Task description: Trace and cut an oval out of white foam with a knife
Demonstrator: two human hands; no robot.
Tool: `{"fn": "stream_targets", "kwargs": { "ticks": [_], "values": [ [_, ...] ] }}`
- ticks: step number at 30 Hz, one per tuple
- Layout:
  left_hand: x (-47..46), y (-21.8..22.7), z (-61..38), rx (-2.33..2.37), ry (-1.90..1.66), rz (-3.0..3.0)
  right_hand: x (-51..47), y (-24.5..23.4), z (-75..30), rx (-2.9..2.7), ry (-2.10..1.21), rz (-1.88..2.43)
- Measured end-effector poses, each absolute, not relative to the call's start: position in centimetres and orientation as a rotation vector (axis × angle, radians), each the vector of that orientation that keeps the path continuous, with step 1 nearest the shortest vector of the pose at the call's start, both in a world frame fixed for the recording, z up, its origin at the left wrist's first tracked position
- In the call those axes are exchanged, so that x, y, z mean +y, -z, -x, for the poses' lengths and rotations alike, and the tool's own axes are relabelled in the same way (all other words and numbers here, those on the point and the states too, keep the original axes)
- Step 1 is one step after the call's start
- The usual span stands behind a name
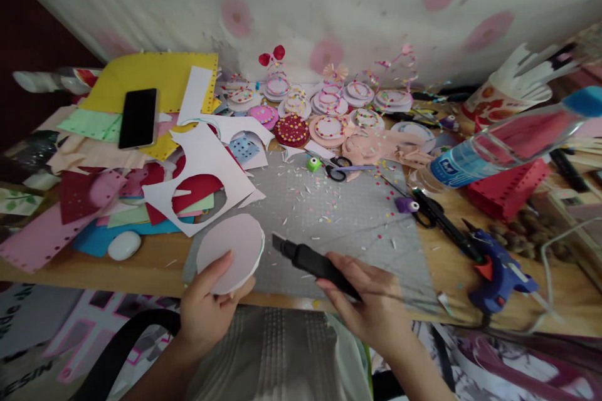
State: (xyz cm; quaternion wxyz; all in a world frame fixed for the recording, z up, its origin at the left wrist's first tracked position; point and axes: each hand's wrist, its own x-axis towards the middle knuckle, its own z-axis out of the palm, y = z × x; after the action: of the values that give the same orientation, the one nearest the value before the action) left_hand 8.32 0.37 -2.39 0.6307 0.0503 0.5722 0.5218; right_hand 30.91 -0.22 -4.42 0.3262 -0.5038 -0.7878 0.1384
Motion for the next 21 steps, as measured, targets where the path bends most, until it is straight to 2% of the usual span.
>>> {"fn": "stream_targets", "kwargs": {
  "ticks": [5,10,15,21],
  "values": [
    [0.6,2.9,-8.5,1.364,-1.240,-0.094,-1.1,3.6,-29.6,-2.159,-0.518,1.170],
    [0.2,3.2,-8.2,1.344,-1.189,-0.096,-0.9,4.0,-29.9,-2.106,-0.467,1.255],
    [-0.2,4.0,-8.2,1.468,-1.262,-0.119,-1.0,3.6,-29.7,-2.193,-0.499,1.162],
    [-1.0,5.6,-7.4,1.578,-1.280,-0.416,-1.2,3.6,-29.1,-2.219,-0.536,1.160]
  ]
}}
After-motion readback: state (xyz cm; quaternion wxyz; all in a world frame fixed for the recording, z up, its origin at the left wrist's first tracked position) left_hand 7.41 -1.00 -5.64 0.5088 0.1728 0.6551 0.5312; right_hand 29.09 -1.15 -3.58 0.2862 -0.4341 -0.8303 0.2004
